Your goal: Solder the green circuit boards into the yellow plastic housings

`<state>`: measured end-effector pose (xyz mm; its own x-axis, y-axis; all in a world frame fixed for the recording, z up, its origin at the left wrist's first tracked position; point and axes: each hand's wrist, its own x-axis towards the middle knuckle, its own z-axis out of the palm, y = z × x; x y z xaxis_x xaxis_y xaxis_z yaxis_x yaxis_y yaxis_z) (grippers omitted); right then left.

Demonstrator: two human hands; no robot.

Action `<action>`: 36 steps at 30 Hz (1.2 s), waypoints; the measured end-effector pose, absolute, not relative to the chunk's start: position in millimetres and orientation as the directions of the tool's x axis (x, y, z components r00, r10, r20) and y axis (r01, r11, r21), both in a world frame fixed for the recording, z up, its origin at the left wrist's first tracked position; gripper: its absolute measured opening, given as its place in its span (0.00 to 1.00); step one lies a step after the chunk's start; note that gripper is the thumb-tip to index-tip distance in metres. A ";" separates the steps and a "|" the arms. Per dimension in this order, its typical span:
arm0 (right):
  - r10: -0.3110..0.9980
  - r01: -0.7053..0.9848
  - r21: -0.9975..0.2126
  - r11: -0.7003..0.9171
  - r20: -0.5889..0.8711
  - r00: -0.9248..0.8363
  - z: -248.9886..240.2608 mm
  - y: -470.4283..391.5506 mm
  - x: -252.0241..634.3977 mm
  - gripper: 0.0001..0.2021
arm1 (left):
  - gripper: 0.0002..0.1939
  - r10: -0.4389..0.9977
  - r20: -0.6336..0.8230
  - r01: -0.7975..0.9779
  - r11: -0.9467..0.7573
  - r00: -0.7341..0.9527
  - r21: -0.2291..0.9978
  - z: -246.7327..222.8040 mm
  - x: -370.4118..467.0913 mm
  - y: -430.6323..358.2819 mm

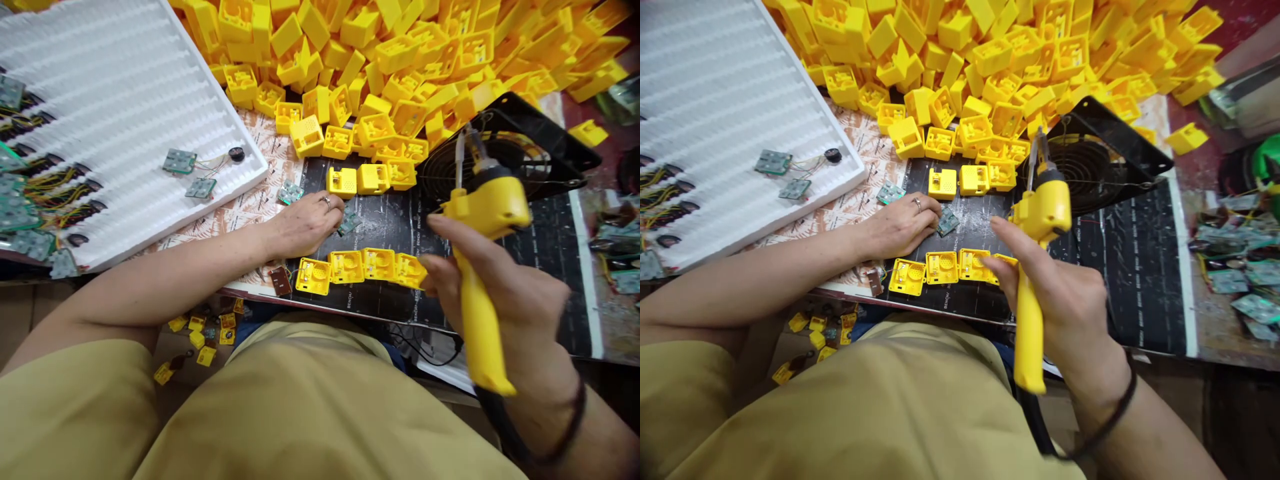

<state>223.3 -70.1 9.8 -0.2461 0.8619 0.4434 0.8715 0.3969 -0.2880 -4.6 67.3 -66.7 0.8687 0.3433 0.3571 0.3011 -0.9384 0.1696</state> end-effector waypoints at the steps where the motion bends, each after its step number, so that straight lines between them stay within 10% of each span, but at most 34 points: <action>1: 0.837 0.848 -0.291 0.443 0.474 -0.275 4.5 -61.6 223.1 0.20 | 0.10 0.344 0.376 0.298 -0.938 0.860 0.177 -67.5 -5.3 68.0; 13: 0.710 0.719 -0.295 0.629 0.595 -0.377 -28.0 -18.2 193.4 0.16 | 0.08 0.239 0.550 0.313 -0.949 0.800 -0.044 -20.1 -33.3 56.7; 18: 0.581 0.736 -0.121 0.666 0.702 -0.411 -35.9 -40.5 192.5 0.21 | 0.11 0.707 0.442 0.615 -0.703 0.552 0.357 -12.8 -59.5 31.4; 28: 0.534 0.757 -0.107 0.644 0.771 -0.346 -40.8 -47.8 173.8 0.20 | 0.18 0.652 0.197 0.501 -0.712 0.732 0.492 -29.0 -33.1 13.4; 36: 0.603 0.804 -0.223 0.551 0.772 -0.199 -34.6 -37.5 172.5 0.17 | 0.22 0.553 0.118 0.515 -0.821 0.825 0.247 -38.4 -33.1 61.2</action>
<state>172.5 -37.5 -34.6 -0.1992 0.6035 0.7721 0.8044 0.5507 -0.2229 -33.1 61.2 -38.4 0.8247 0.5532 0.1179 0.5153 -0.8207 0.2468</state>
